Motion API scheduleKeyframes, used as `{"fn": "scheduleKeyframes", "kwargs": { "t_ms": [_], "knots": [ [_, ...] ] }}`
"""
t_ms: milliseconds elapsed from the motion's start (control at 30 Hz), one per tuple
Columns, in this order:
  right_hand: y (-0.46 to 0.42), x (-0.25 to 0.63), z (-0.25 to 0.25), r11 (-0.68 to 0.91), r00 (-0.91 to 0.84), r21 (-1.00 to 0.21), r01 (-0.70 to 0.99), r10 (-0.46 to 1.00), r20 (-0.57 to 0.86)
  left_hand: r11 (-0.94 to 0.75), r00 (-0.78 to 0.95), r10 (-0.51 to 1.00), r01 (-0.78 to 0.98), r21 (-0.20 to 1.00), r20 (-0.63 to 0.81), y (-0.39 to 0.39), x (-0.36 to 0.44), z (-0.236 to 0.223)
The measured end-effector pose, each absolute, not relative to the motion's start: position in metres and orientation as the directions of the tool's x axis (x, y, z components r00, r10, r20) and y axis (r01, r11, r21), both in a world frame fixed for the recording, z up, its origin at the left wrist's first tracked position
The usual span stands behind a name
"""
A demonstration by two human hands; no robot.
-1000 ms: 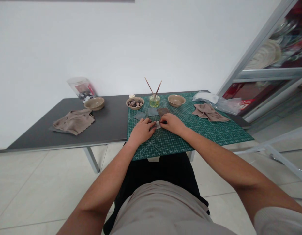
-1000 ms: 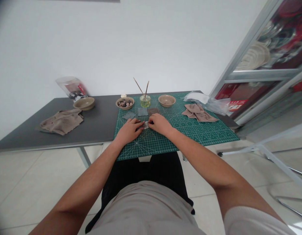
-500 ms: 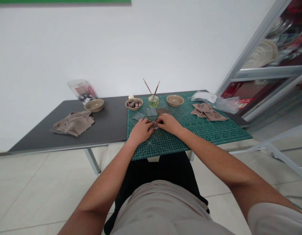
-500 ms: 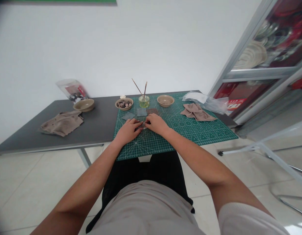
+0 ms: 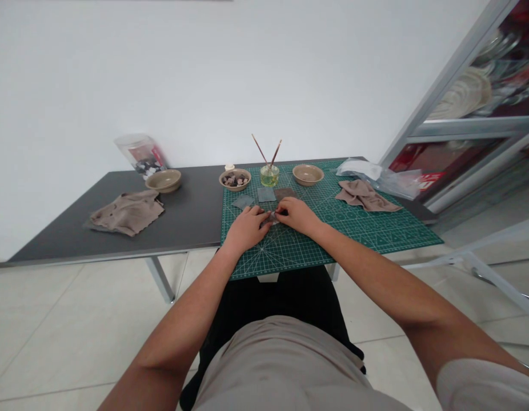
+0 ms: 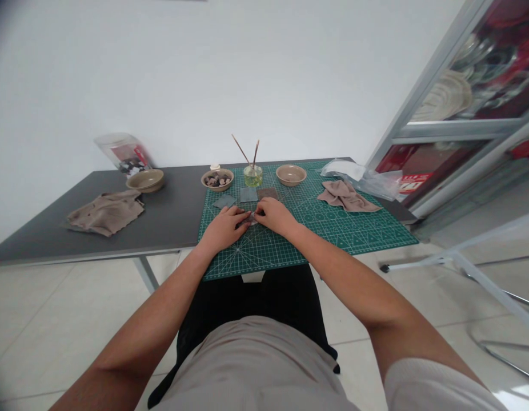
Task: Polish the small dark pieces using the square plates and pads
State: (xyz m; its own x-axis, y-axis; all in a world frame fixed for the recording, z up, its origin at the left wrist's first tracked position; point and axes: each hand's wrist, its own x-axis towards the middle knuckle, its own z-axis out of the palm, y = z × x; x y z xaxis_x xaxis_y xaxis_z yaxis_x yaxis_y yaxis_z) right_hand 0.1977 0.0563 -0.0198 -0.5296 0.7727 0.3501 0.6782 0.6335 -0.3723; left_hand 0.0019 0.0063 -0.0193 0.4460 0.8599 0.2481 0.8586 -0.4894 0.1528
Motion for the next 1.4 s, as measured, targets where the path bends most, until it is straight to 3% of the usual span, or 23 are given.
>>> {"fn": "scheduleKeyframes", "kwargs": {
  "t_ms": [467, 800, 1133, 1400],
  "knots": [
    [0.04, 0.2, -0.017, 0.649, -0.558, -0.39, 0.653, 0.76, 0.333, -0.484, 0.435, 0.862, 0.859, 0.167, 0.26, 0.008, 0.001, -0.022],
    [0.048, 0.213, -0.019, 0.581, -0.469, -0.376, 0.722, 0.81, 0.352, -0.474, 0.429, 0.872, 0.862, 0.182, 0.238, 0.008, 0.001, -0.019],
    [0.036, 0.207, -0.015, 0.644, -0.549, -0.32, 0.695, 0.762, 0.343, -0.478, 0.432, 0.868, 0.86, 0.178, 0.245, 0.007, 0.002, -0.018],
    [0.029, 0.213, -0.003, 0.598, -0.448, -0.427, 0.678, 0.797, 0.405, -0.486, 0.44, 0.86, 0.86, 0.153, 0.259, 0.004, 0.003, -0.015]
  ]
}}
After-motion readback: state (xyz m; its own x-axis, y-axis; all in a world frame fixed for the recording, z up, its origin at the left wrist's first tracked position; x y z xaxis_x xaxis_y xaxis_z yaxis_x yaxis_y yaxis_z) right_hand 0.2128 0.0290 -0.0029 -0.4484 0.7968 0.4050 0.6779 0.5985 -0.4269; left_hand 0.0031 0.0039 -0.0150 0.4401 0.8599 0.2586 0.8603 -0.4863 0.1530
